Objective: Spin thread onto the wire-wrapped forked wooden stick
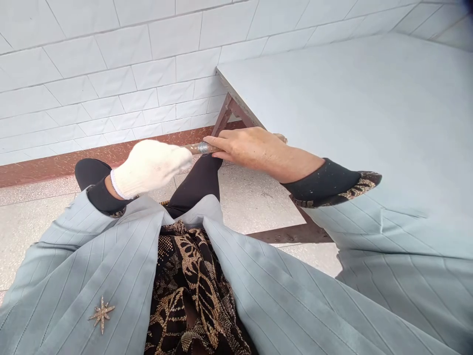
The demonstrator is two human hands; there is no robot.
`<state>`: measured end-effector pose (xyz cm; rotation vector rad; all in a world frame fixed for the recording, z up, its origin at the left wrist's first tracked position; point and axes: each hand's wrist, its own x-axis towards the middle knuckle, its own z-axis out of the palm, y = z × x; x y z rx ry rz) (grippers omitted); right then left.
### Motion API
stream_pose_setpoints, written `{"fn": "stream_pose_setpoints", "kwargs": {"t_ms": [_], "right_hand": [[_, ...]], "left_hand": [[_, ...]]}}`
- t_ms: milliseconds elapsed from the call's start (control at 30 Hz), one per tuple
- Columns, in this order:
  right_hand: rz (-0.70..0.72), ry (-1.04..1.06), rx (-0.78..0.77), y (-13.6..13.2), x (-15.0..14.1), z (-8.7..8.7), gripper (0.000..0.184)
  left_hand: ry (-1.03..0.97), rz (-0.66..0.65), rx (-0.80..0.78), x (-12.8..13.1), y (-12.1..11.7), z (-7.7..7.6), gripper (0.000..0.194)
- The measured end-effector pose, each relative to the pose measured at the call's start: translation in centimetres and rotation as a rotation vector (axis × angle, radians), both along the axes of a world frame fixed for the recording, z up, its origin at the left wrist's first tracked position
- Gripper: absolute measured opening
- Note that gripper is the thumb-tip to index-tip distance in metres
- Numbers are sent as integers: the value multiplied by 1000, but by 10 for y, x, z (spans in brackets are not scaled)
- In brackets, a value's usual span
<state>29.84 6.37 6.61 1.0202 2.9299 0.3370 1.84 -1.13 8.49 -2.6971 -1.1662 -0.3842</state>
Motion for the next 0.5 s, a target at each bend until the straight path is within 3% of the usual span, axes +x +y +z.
{"fn": "stream_pose_setpoints", "kwargs": {"t_ms": [100, 300, 400, 500], "right_hand": [[128, -31, -40, 0, -2, -3, 35], [297, 56, -132, -13, -12, 1, 35], [330, 74, -128, -19, -14, 8, 36], [344, 127, -105, -23, -14, 14, 37]], "left_hand": [[-68, 73, 37, -9, 23, 6, 31], [-252, 168, -120, -13, 67, 12, 25], [-297, 179, -164, -13, 83, 2, 24], [-330, 198, -240, -12, 95, -23, 26]]}}
